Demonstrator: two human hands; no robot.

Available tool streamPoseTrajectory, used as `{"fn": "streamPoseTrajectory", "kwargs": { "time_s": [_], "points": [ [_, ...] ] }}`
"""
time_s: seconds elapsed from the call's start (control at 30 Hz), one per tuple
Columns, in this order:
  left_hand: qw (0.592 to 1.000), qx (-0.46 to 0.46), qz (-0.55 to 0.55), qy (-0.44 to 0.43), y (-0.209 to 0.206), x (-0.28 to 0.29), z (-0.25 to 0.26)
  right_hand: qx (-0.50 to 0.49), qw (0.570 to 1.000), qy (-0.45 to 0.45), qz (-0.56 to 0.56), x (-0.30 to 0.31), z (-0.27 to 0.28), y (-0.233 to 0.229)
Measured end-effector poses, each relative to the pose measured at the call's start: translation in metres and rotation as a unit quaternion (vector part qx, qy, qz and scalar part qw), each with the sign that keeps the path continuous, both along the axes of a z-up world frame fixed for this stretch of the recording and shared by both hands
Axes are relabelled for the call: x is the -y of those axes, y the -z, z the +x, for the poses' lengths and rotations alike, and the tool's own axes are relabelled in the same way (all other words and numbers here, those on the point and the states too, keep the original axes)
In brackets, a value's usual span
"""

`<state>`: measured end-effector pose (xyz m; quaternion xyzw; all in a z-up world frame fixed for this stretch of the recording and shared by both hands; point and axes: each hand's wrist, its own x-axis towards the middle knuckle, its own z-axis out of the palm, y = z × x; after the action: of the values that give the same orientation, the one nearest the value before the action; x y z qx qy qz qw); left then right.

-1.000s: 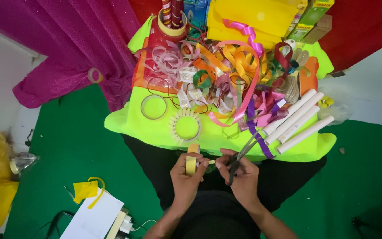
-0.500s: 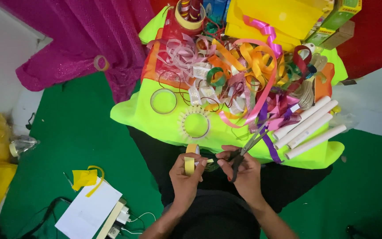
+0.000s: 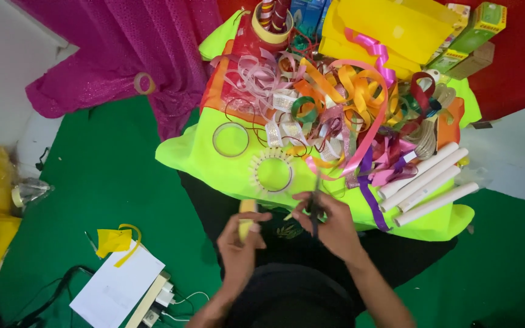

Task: The person is using scissors to cut small strips of yellow ribbon from a piece, likely for a handicraft project.

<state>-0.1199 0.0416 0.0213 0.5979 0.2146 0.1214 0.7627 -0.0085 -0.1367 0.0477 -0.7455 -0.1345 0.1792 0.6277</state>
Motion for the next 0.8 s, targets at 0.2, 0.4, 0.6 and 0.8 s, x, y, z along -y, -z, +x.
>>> {"fn": "streamPoseTrajectory", "kwargs": {
  "time_s": [0.2, 0.4, 0.6, 0.8],
  "points": [
    [0.991, 0.040, 0.037, -0.126, 0.013, -0.048, -0.002, 0.071, 0.980, -0.093, -0.158, -0.036, 0.041, -0.005],
    [0.992, 0.033, 0.026, -0.120, 0.011, -0.060, -0.001, 0.081, 0.969, -0.115, -0.205, -0.053, 0.053, 0.010],
    [0.997, 0.000, 0.007, -0.079, 0.010, -0.064, 0.000, 0.067, 0.967, -0.103, -0.223, -0.054, 0.058, 0.016],
    [0.998, 0.008, -0.009, -0.064, 0.010, -0.062, 0.001, 0.145, 0.951, -0.119, -0.245, -0.057, 0.059, 0.019]
  ]
}}
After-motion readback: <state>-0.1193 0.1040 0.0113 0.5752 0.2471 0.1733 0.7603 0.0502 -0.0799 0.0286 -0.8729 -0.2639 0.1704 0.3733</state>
